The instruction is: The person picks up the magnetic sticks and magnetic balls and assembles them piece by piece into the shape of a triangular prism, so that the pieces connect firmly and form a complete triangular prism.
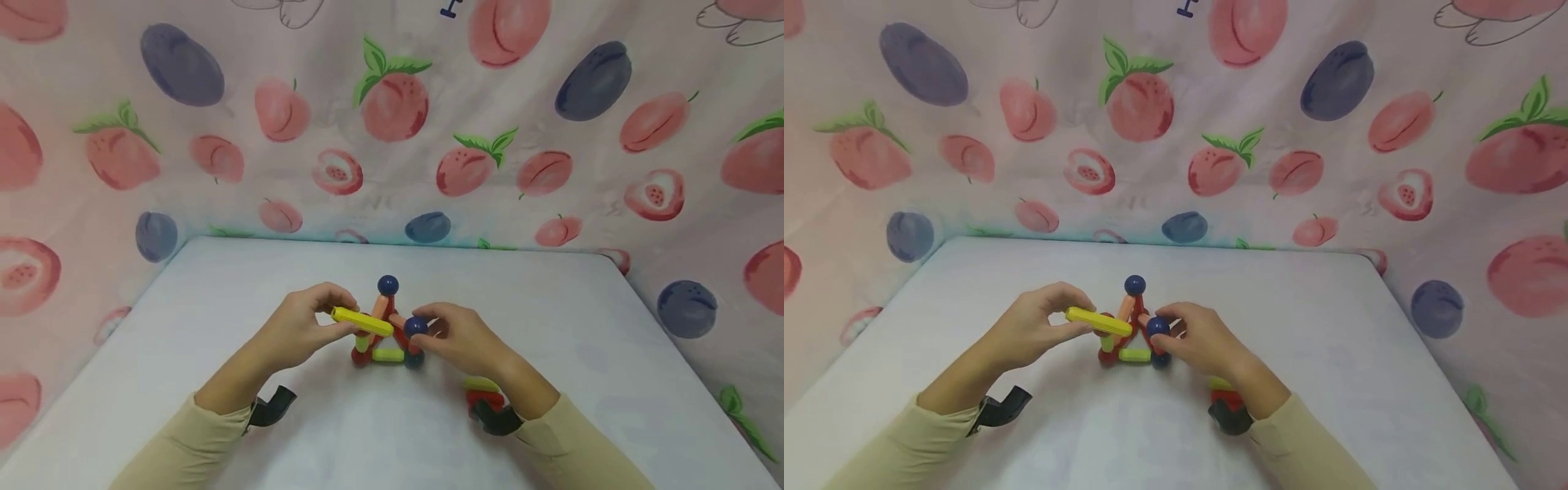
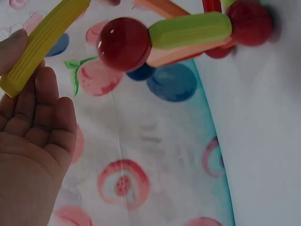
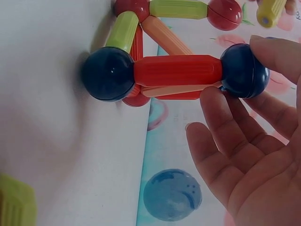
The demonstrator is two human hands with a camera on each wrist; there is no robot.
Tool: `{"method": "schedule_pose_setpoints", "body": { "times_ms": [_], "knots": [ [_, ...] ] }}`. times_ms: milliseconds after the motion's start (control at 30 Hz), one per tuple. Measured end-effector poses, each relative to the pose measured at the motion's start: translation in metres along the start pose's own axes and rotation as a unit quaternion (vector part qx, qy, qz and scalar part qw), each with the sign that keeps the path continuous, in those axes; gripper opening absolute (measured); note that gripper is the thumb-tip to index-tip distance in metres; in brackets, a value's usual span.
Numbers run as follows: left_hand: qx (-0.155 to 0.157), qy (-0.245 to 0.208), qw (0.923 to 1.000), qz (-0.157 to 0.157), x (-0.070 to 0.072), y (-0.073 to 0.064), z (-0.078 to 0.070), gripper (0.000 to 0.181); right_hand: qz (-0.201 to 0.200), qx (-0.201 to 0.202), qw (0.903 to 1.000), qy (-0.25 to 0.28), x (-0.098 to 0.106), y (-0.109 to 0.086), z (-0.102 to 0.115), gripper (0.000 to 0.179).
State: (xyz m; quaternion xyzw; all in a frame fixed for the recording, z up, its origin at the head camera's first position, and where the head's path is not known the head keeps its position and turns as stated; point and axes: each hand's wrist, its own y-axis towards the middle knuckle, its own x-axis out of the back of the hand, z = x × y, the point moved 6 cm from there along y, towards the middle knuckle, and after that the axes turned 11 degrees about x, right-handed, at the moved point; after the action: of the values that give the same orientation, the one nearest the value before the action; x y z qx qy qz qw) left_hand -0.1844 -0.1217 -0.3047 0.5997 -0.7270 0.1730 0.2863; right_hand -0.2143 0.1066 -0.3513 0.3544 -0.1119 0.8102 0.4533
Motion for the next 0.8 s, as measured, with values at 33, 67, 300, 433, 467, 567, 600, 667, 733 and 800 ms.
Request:
{"method": "schedule_pose_setpoints", "body": {
  "times_ms": [33, 67, 300, 433, 467, 567, 600, 667, 733, 800],
  "knots": [
    [-0.004, 0.002, 1.0, 0.007, -0.005, 0.002, -0.001, 0.023, 0.002, 0.002, 1.0, 0.002, 0.0, -0.001, -0.001, 0.042],
    [-0.008, 0.004, 0.9999, 0.013, -0.01, 0.004, -0.002, 0.024, 0.004, 0.005, 1.0, 0.004, -0.001, -0.001, -0.001, 0.043],
    [-0.009, 0.024, 0.9987, 0.044, -0.033, 0.014, -0.002, 0.025, 0.001, 0.029, 0.9996, 0.002, 0.0, -0.003, 0.0, 0.043],
    [0.012, 0.019, 0.9981, 0.057, -0.042, 0.018, 0.001, 0.024, -0.001, 0.029, 0.9996, 0.0, 0.0, -0.003, -0.002, 0.044],
    [0.013, 0.02, 0.998, 0.059, -0.043, 0.019, 0.002, 0.023, -0.001, 0.029, 0.9996, 0.0, 0.0, -0.002, -0.002, 0.044],
    [0.007, 0.029, 0.9978, 0.06, -0.048, 0.022, 0.003, 0.021, -0.001, 0.033, 0.9995, -0.002, 0.0, -0.002, -0.002, 0.043],
    [0.001, 0.034, 0.9976, 0.059, -0.049, 0.023, 0.003, 0.021, -0.002, 0.035, 0.9994, -0.002, 0.0, -0.002, -0.002, 0.043],
    [-0.002, 0.042, 0.9974, 0.058, -0.051, 0.025, 0.004, 0.02, -0.002, 0.037, 0.9993, -0.002, 0.001, -0.002, -0.001, 0.043],
    [-0.002, 0.048, 0.9971, 0.06, -0.054, 0.027, 0.006, 0.02, -0.001, 0.035, 0.9994, -0.001, 0.001, -0.003, -0.001, 0.043],
    [0.003, 0.052, 0.9966, 0.063, -0.056, 0.028, 0.007, 0.02, 0.0, 0.033, 0.9995, 0.001, 0.001, -0.002, 0.0, 0.043]
  ]
}}
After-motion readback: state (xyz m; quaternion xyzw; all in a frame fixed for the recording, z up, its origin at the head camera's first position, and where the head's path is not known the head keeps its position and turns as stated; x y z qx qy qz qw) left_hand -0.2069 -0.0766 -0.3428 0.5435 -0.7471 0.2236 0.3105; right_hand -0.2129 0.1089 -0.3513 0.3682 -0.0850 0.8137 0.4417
